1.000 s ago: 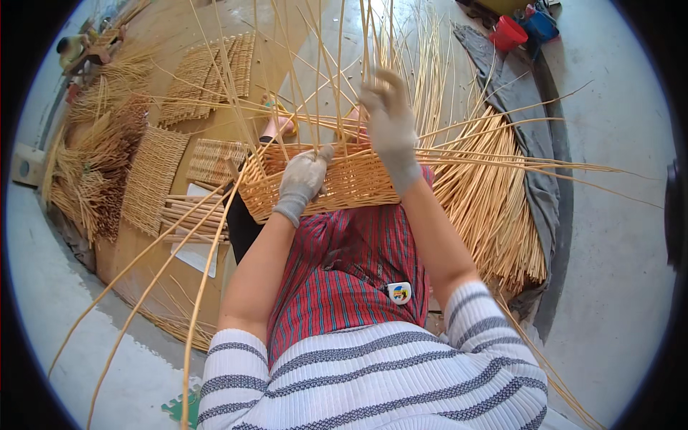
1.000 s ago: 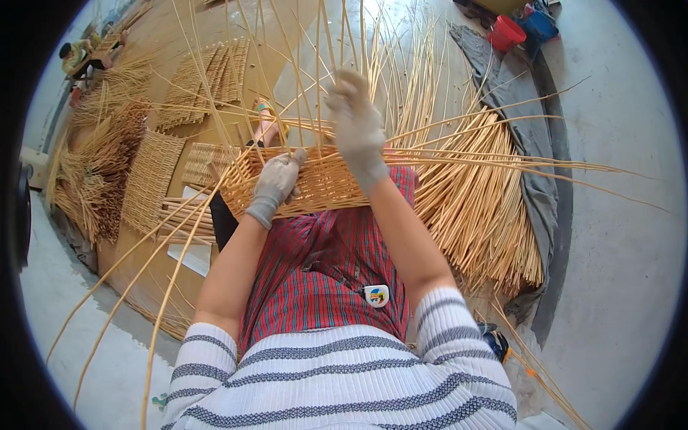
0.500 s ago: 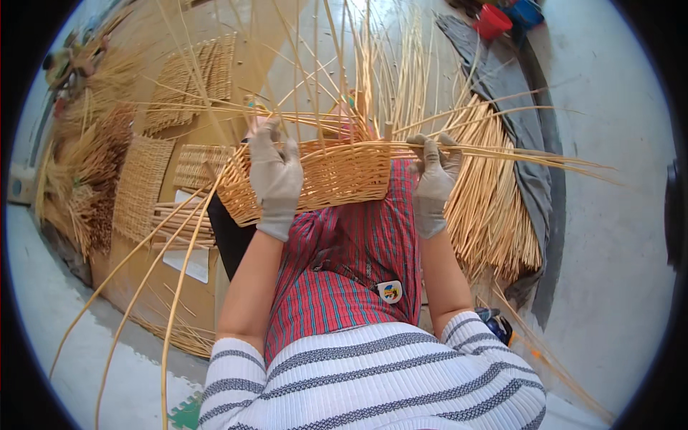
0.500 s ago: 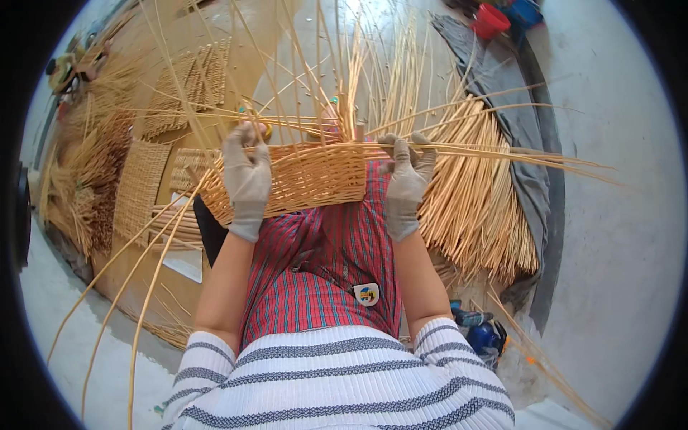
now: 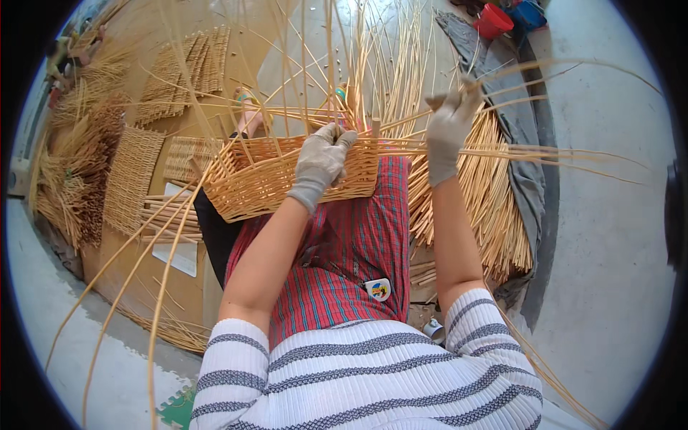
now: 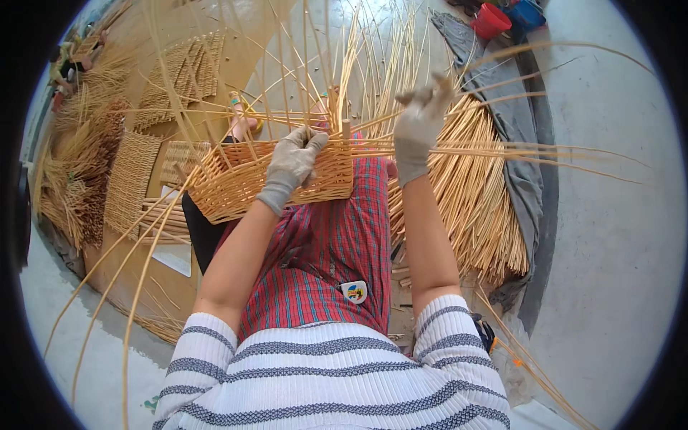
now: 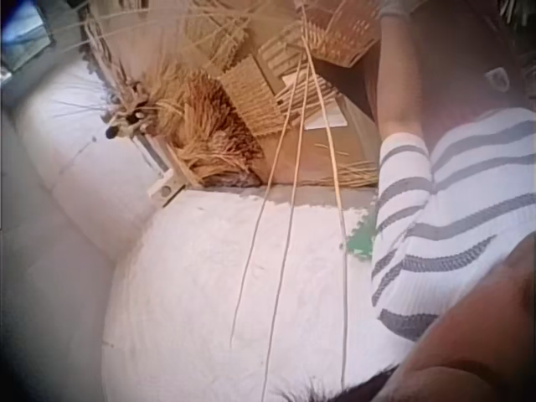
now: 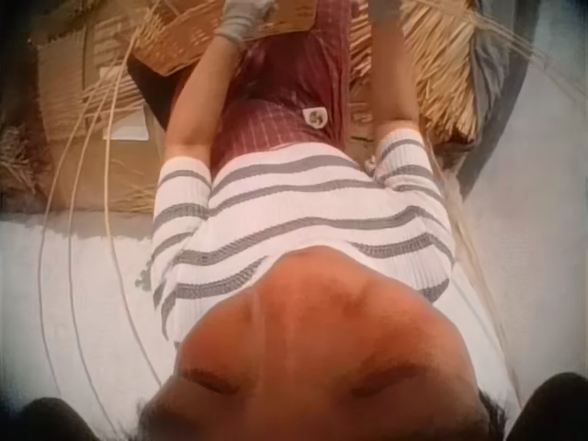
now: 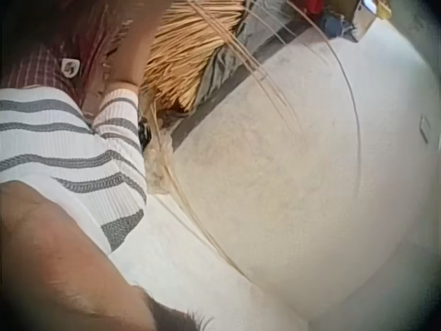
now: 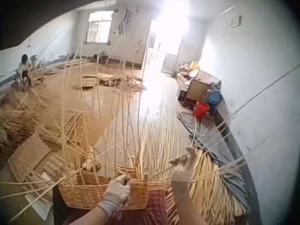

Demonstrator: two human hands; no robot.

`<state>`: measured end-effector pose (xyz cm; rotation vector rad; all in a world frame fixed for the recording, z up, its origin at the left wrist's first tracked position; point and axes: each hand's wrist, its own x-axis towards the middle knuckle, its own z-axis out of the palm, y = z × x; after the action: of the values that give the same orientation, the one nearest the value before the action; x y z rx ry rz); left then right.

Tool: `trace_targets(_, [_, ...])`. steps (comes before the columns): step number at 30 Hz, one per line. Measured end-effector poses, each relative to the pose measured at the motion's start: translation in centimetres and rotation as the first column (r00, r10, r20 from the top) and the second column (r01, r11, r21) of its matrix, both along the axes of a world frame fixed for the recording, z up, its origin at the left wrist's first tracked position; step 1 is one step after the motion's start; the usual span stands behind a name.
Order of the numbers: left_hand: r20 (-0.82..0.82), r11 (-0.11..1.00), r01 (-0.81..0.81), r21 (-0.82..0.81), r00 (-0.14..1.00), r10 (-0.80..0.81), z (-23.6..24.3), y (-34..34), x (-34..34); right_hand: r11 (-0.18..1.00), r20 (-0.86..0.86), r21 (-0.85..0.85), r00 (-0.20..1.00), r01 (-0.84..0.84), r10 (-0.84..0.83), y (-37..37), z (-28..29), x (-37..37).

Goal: Weaving a rectangular basket using long, thin wooden or bamboo strips, including measuring with a tape.

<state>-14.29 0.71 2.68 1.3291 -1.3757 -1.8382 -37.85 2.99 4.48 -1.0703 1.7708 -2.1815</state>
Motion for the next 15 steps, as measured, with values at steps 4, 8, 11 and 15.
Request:
trace_targets(4, [0.131,0.73,-0.031,-0.683,0.978,0.163,0.8,1.9,1.4,0.989,-0.028,0.036,0.99,-0.14,0.141,1.9,-2.7,-3.4])
trace_targets(8, [0.441,0.187,0.401,-0.897,0.843,0.307,-1.0,3.5,1.3,0.979,0.098,0.083,0.979,-0.185,0.177,1.3,-3.9,-4.0])
trace_targets(11, [0.535,0.259,0.481,-0.838,0.817,0.216,-2.2,3.0,0.6,0.957,0.185,0.26,0.979,-0.131,0.083,0.9,-5.2,-3.9])
trace_targets(15, [0.558,0.097,0.556,-0.825,0.779,0.284,-2.5,2.5,0.7,0.97,0.356,0.183,0.931,-0.161,0.088,2.4,-4.1,-3.0])
